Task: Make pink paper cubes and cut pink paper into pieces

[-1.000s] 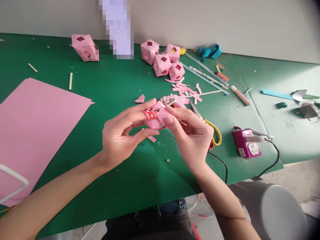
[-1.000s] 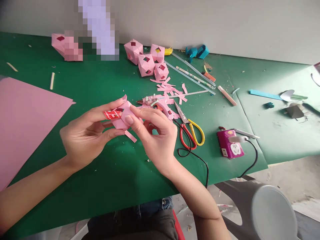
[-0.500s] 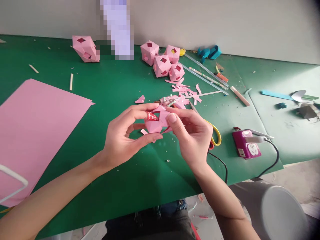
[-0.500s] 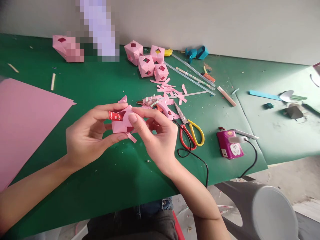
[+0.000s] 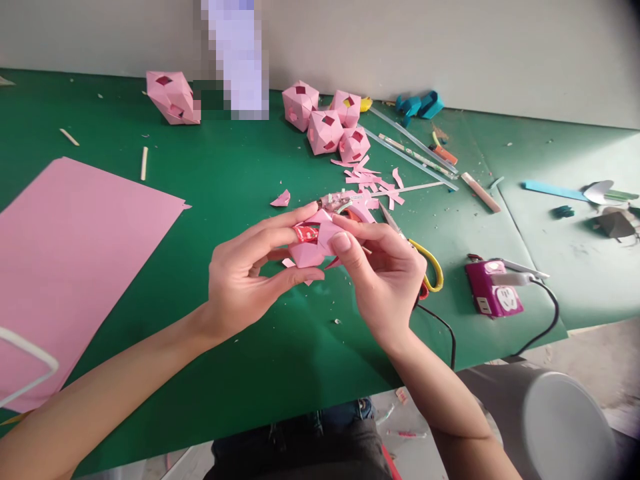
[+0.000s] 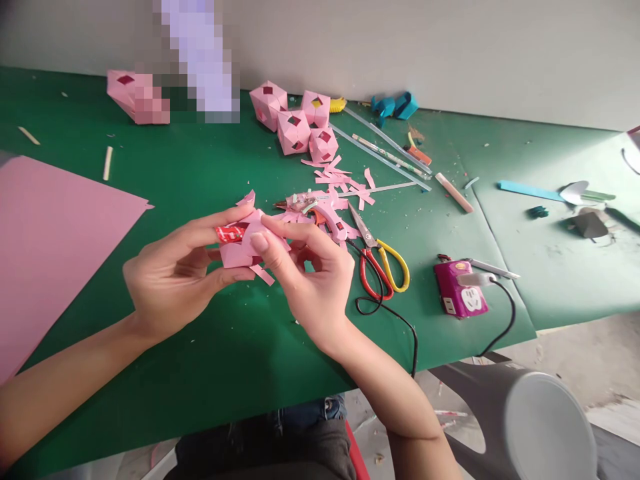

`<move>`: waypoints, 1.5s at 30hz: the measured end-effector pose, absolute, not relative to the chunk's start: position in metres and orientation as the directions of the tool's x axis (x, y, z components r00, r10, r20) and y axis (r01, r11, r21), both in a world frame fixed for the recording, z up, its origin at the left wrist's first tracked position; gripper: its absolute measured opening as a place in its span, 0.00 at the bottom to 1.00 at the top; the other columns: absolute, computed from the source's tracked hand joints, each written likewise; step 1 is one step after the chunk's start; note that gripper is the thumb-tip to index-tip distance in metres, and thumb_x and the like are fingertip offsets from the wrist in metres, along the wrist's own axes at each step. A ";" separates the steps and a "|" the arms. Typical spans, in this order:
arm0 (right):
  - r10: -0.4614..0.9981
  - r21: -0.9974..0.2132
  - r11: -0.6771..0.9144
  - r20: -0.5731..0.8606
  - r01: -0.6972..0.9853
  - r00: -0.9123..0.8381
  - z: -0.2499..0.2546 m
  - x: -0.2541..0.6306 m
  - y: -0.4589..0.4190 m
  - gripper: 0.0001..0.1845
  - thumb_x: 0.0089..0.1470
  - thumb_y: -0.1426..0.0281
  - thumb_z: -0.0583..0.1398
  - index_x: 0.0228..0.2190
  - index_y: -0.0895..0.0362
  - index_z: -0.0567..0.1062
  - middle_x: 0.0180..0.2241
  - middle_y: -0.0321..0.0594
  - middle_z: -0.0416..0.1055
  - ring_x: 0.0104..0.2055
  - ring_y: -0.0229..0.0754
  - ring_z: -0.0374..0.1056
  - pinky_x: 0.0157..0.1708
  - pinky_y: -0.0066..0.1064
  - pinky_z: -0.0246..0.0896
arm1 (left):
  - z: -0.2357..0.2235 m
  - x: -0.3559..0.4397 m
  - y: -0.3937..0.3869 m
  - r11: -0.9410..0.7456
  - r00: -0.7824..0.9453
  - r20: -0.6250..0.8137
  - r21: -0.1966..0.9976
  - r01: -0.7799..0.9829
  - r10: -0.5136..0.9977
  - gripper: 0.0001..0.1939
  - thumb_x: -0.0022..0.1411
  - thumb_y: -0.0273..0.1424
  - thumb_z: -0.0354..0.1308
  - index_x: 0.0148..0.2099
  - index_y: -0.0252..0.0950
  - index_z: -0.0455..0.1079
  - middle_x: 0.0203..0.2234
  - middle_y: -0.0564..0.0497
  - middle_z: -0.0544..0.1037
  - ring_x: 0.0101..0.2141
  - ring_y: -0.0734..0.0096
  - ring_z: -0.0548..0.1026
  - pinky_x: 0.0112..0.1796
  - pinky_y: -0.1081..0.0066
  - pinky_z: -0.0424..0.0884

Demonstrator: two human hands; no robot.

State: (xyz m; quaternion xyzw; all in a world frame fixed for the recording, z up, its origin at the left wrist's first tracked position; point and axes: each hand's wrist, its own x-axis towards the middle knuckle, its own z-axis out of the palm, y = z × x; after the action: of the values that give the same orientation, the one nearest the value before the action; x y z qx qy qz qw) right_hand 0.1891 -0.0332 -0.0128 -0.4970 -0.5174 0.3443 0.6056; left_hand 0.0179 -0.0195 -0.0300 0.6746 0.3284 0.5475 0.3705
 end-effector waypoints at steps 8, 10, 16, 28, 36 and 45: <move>0.931 -0.960 0.244 0.271 0.137 0.244 -0.013 0.188 -0.035 0.10 0.58 0.58 0.70 0.38 0.49 0.86 0.37 0.37 0.84 0.36 0.42 0.78 0.32 0.36 0.77 | -0.030 0.019 -0.020 -0.482 0.187 0.472 0.876 0.009 0.862 0.24 0.59 0.29 0.75 0.56 0.50 0.79 0.61 0.51 0.78 0.61 0.46 0.76 0.46 0.56 0.89; 0.932 -0.959 0.249 0.275 0.137 0.236 -0.014 0.187 -0.036 0.10 0.58 0.58 0.70 0.39 0.49 0.85 0.38 0.37 0.84 0.37 0.42 0.78 0.34 0.37 0.78 | -0.030 0.019 -0.020 -0.493 0.180 0.484 0.870 0.008 0.856 0.24 0.58 0.27 0.75 0.56 0.50 0.79 0.61 0.51 0.78 0.61 0.47 0.77 0.46 0.55 0.89; 0.924 -0.948 0.274 0.306 0.165 0.227 -0.016 0.185 -0.037 0.10 0.59 0.58 0.70 0.40 0.48 0.84 0.38 0.38 0.84 0.39 0.44 0.78 0.35 0.39 0.79 | -0.031 0.020 -0.020 -0.542 0.163 0.531 0.840 0.030 0.832 0.26 0.58 0.23 0.74 0.57 0.48 0.79 0.61 0.50 0.78 0.61 0.48 0.77 0.47 0.57 0.89; 0.919 -0.924 0.314 0.353 0.217 0.176 -0.017 0.188 -0.036 0.10 0.59 0.59 0.70 0.41 0.48 0.84 0.37 0.38 0.82 0.39 0.44 0.77 0.34 0.38 0.77 | -0.025 0.020 -0.020 -0.516 0.165 0.505 0.856 0.034 0.847 0.23 0.58 0.24 0.75 0.54 0.47 0.80 0.59 0.51 0.80 0.60 0.49 0.78 0.50 0.57 0.87; 0.942 -0.948 0.278 0.301 0.156 0.146 -0.013 0.192 -0.035 0.11 0.59 0.59 0.70 0.43 0.47 0.84 0.38 0.37 0.83 0.33 0.40 0.74 0.29 0.36 0.73 | -0.024 0.015 -0.019 -0.410 0.219 0.407 0.911 -0.035 0.887 0.23 0.58 0.31 0.76 0.55 0.51 0.78 0.61 0.53 0.78 0.63 0.44 0.75 0.51 0.46 0.86; 0.930 -0.933 0.332 0.349 0.140 0.119 -0.016 0.195 -0.034 0.09 0.59 0.62 0.70 0.42 0.48 0.85 0.37 0.39 0.83 0.37 0.43 0.76 0.30 0.36 0.74 | -0.018 0.016 -0.018 -0.372 0.212 0.376 0.926 -0.060 0.902 0.20 0.57 0.31 0.77 0.51 0.47 0.79 0.58 0.51 0.81 0.64 0.44 0.73 0.57 0.46 0.82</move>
State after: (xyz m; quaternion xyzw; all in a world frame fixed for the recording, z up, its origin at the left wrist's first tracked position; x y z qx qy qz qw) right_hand 0.1946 -0.0345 -0.0162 -0.4683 -0.5712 0.3384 0.5831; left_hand 0.0158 -0.0177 -0.0181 0.6341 0.3318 0.5328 0.4517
